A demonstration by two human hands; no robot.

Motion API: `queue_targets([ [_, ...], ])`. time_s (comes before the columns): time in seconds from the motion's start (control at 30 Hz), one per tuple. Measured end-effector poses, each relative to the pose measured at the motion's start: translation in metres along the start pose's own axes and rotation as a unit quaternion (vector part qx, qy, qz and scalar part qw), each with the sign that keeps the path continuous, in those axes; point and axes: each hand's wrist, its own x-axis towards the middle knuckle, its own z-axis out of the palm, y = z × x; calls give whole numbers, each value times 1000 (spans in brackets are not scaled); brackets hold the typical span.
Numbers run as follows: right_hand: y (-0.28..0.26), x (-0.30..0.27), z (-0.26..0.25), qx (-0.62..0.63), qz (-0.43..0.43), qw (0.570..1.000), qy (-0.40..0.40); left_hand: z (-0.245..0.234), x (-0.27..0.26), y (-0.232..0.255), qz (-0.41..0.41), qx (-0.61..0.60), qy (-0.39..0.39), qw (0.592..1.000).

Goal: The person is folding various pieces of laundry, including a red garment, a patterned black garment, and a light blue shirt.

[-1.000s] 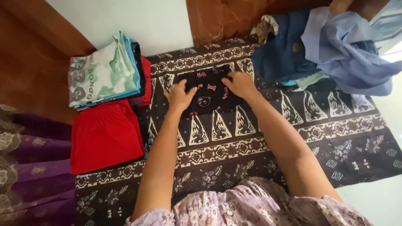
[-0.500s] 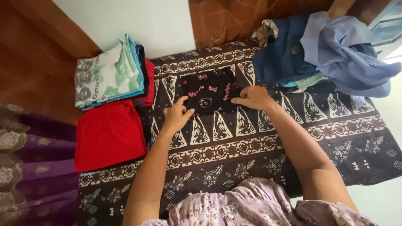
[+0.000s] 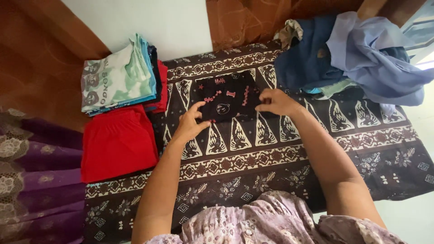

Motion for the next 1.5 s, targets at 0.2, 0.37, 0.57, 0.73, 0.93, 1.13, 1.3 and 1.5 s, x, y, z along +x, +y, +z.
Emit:
queue_targets([
  [0.2, -27, -5, -24, 171, -41, 970, 165, -21, 19, 10, 37, -329, 72, 941],
  [0.37, -112, -11, -60, 412, -80, 851, 314, -64, 13, 84, 86, -515, 111, 846],
  [0.57, -92, 15, -59, 351, -49, 883, 308, -51, 61, 55, 24, -454, 161, 876],
  [0.73, -77, 21, -56, 247, -151, 883, 370, -61, 72, 66, 130, -377, 191, 897],
  [0.93, -11, 6, -11, 101, -92, 959, 248, -5, 42, -4, 103, -88, 127, 983],
  [1.13, 9, -5, 8, 60, -14, 991, 123, 27, 13, -35, 57, -59, 88, 993],
  [1.3, 4, -11, 4, 81, 1, 992, 101, 23, 6, -32, 53, -47, 100, 992],
  [1.5, -1, -14, 1, 96, -17, 995, 32, 19, 0, -29, 42, -75, 45, 995],
])
